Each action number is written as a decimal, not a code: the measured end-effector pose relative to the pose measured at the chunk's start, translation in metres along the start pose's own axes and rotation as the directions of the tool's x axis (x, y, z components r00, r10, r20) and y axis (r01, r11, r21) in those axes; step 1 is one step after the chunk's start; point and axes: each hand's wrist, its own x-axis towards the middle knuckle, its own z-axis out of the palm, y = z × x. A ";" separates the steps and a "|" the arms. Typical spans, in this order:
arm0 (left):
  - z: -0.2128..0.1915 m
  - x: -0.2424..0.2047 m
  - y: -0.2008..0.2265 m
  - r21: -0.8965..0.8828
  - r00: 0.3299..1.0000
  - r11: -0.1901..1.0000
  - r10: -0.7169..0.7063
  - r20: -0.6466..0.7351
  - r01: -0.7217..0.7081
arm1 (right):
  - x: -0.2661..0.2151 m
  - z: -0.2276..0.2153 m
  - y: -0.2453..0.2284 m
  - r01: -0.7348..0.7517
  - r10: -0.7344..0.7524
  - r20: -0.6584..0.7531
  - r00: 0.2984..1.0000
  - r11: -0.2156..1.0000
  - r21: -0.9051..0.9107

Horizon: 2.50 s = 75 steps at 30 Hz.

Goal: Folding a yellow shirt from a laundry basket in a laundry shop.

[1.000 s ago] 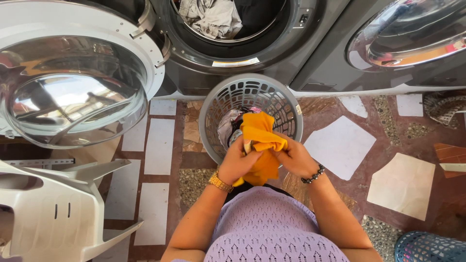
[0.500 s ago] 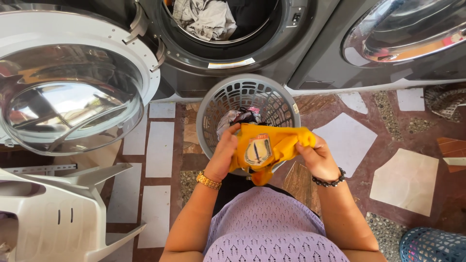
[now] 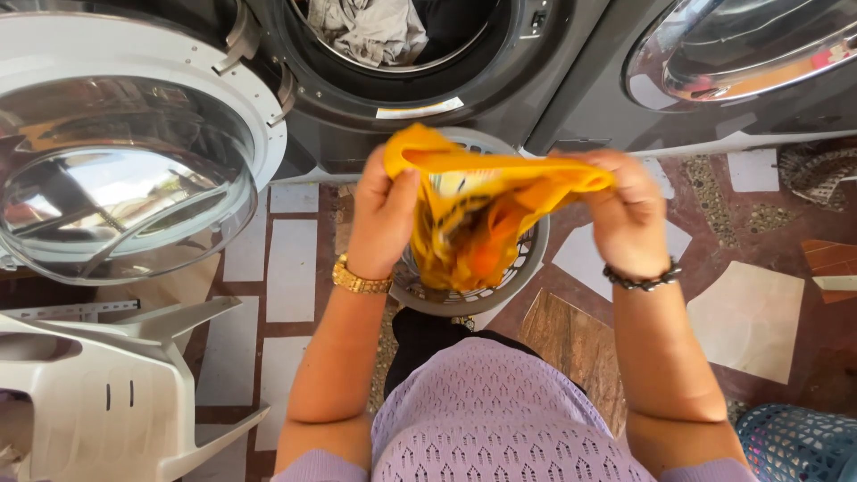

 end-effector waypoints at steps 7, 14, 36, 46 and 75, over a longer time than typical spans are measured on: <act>0.014 -0.002 0.098 -0.148 0.970 0.977 0.176 0.168 -0.152 | -0.006 -0.004 -0.033 0.222 -0.224 -0.137 0.965 0.975 -0.030; -0.067 -0.079 -0.035 0.055 0.925 0.930 -0.352 -0.146 0.362 | -0.085 -0.013 0.097 -0.249 0.254 0.053 0.966 0.965 -0.081; -0.031 -0.147 -0.081 0.251 0.806 0.769 -0.584 -0.099 0.588 | -0.098 0.045 0.069 -0.319 0.714 0.338 0.614 0.615 -0.721; 0.011 -0.090 0.018 0.184 0.939 0.960 -0.252 0.233 0.211 | -0.089 0.069 0.052 -0.046 0.163 0.280 0.946 0.923 -0.381; -0.090 -0.064 -0.029 -0.073 0.979 0.996 -0.039 0.202 0.055 | -0.068 0.169 0.093 -0.320 0.354 0.158 0.922 0.925 -0.207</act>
